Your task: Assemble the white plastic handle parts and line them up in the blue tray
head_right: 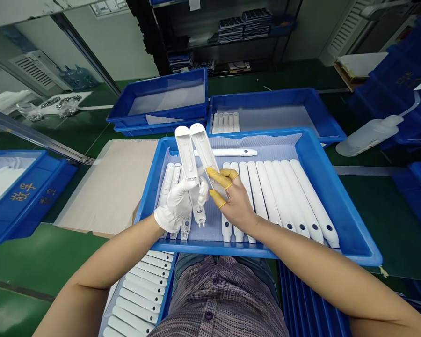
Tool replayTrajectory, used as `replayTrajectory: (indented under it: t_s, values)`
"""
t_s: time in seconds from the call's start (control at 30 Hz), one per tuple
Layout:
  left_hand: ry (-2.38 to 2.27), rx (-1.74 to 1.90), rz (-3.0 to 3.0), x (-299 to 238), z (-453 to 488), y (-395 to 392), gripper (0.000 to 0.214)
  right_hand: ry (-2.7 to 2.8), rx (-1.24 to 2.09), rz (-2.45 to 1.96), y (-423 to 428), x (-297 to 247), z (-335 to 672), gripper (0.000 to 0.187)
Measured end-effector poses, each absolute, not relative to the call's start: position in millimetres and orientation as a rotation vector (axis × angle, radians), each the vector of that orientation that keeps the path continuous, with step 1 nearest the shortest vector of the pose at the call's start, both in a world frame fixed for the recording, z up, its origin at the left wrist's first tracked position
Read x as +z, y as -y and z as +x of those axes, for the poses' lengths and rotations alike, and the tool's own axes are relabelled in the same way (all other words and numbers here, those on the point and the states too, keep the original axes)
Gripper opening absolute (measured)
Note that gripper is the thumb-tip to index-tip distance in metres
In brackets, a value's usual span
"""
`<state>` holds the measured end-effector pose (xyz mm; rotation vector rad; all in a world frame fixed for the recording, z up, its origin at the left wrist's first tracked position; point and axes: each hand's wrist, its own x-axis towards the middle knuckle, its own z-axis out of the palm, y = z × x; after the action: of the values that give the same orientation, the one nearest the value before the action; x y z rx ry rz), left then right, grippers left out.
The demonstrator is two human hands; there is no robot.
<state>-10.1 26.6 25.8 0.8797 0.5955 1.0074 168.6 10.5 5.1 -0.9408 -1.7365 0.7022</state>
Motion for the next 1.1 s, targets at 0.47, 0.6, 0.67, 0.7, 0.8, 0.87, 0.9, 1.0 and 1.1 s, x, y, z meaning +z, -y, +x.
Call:
replayTrajectory:
  t_s: [0.47,0.6,0.67,0.7,0.8,0.87,0.9,1.0,1.1]
  values:
    - [-0.916,1.488,0.795,61,-51,-51,0.041,1.927,0.852,-0.831,-13,3,172,0.054]
    - [-1.051,1.201,0.892,48,-55,-49,0.053,1.823,1.007,-1.039,-23,5,178,0.057]
    - [-1.089,0.996,0.961,37,-54,-48,0.057,1.834,1.091,-1.221,-29,9,181,0.064]
    - [-1.095,0.931,0.966,32,-53,-48,0.053,1.859,1.140,-1.312,-33,11,183,0.069]
    - [-1.138,0.828,0.979,17,-48,-50,0.047,2.020,1.265,-1.523,-40,15,181,0.081]
    - [-1.196,0.709,1.067,10,-46,-50,0.057,2.142,1.310,-1.596,-43,16,177,0.082]
    - [-1.223,0.651,1.118,7,-46,-49,0.064,2.178,1.332,-1.620,-44,15,175,0.082]
    - [-1.313,0.570,1.235,0,-45,-45,0.088,2.179,1.450,-1.660,-45,11,166,0.078]
    - [-1.435,0.456,1.450,-8,-46,-44,0.095,2.150,1.556,-1.642,-45,4,155,0.079]
